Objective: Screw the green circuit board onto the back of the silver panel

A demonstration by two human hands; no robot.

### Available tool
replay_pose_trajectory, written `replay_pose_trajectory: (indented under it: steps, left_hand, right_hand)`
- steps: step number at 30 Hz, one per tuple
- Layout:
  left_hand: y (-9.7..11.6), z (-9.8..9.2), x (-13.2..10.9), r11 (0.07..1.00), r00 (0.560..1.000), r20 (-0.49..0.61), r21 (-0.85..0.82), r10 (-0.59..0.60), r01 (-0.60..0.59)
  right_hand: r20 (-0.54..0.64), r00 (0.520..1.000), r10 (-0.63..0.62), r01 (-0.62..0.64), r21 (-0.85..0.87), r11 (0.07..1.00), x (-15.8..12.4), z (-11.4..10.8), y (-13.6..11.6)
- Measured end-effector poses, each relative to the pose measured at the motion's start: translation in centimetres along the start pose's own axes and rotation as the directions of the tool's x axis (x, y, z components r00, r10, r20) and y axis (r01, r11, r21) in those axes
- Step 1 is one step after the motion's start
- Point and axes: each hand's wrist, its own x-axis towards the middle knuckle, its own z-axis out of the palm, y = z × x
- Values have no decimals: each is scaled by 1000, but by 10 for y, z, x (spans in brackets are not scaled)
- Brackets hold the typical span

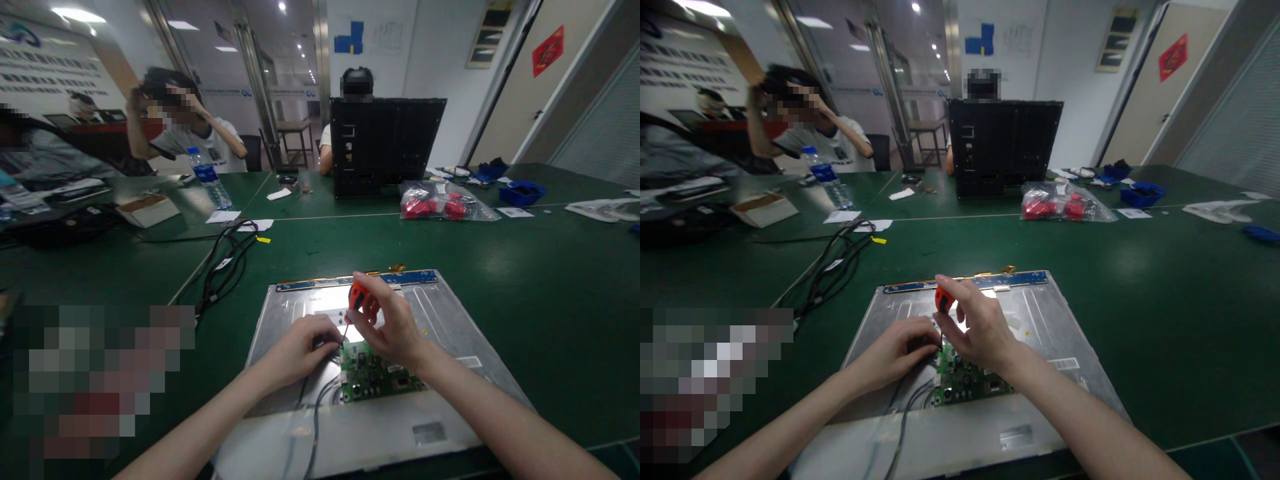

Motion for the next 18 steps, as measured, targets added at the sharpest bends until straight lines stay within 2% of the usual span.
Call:
replay_pose_trajectory:
  steps: [6,18]
  left_hand:
    - [1,0,0,1000,1000,-4,18,10,-10]
    - [2,0,1,1000,1000,-11,19,20,-20]
  right_hand:
    - [31,999,22,-24,49,999,0,-2,-1]
    - [-9,1000,8,-8,38,999,0,0,-1]
